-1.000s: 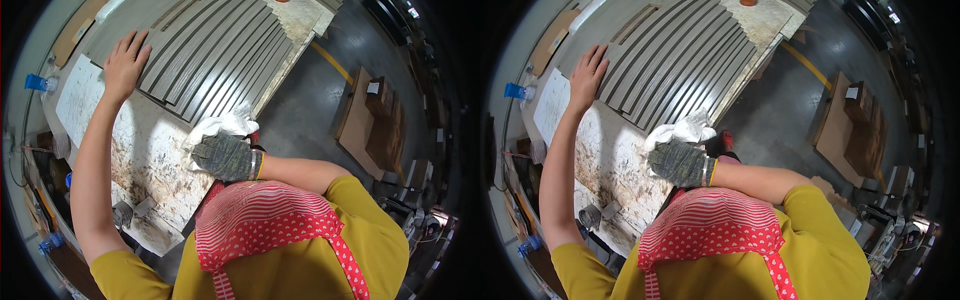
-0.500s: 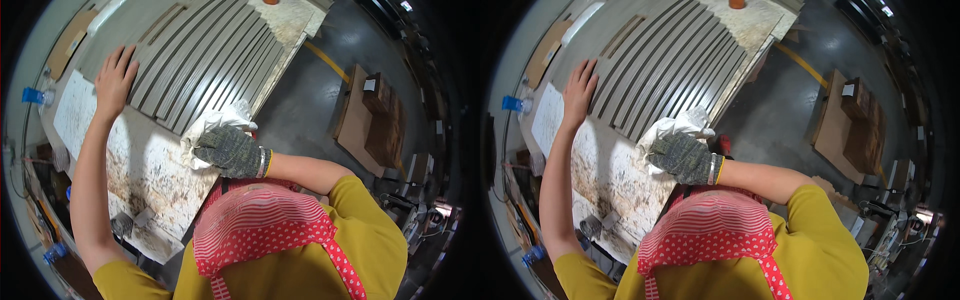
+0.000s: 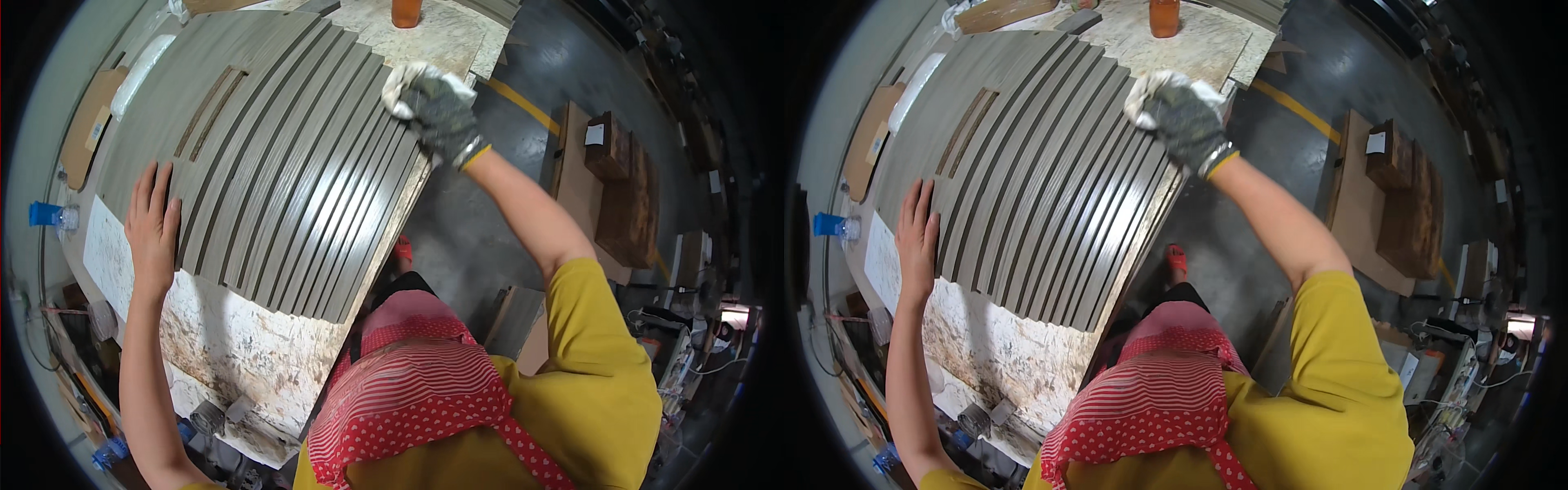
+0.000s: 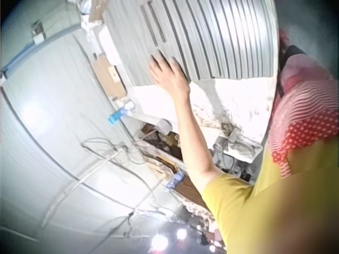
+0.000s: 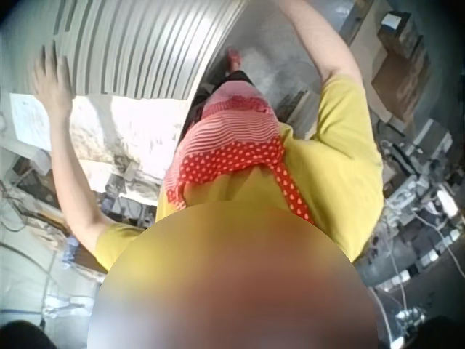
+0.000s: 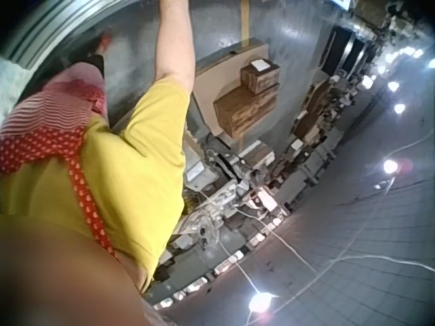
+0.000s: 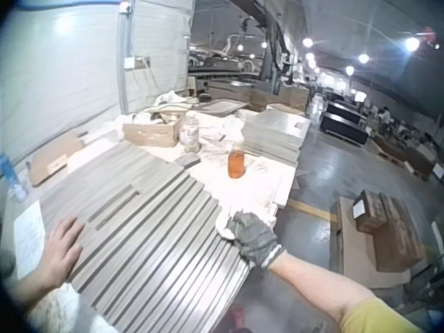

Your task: Cleaning and inspecting wood furniture panels during manufacturing.

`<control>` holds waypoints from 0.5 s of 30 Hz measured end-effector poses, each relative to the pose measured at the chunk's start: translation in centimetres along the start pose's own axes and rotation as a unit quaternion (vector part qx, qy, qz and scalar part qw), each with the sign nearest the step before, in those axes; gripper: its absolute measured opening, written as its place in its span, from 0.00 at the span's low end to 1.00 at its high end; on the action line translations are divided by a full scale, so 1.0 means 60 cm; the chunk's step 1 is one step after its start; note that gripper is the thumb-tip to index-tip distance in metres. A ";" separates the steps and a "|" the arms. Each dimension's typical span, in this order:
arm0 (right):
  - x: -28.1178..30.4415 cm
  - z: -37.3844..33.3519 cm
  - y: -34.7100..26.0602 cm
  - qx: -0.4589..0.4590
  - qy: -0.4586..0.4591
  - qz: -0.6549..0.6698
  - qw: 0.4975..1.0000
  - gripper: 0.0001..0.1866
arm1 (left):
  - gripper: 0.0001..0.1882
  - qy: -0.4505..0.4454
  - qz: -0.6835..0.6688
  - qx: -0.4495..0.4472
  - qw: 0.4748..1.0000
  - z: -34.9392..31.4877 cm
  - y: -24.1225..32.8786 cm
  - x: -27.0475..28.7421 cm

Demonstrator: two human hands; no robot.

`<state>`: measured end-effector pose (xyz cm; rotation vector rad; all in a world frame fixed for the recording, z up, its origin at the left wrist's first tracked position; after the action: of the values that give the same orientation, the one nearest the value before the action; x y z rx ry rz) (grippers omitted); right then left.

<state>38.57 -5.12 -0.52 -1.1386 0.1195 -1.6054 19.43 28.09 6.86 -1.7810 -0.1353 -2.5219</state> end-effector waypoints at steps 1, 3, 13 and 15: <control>0.021 0.024 -0.018 0.027 0.014 -0.021 0.999 0.09 | 0.25 -0.003 -0.012 0.008 1.000 -0.005 -0.007 -0.002; 0.019 0.012 -0.023 0.127 0.015 -0.324 0.937 0.05 | 0.25 -0.008 -0.008 0.005 1.000 -0.004 -0.006 -0.001; 0.050 -0.004 0.101 0.068 -0.012 -0.347 0.935 0.15 | 0.28 -0.023 -0.008 -0.009 1.000 0.002 0.000 0.002; 0.080 0.007 0.099 -0.052 -0.051 -0.313 0.947 0.14 | 0.29 -0.032 0.001 -0.008 0.999 0.006 -0.017 -0.012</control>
<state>43.39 -11.06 -1.01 -1.4284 -0.2556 -2.1057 19.89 29.14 6.27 -1.8671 -0.1170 -2.4724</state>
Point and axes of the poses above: each hand's wrist, its own z-axis towards the middle knuckle, its own x-axis out of the back of the hand, y = z × x, the point moved 10 cm from there along z, towards the middle knuckle, and after that the axes turned 7 degrees about y, right-handed, at the moved point
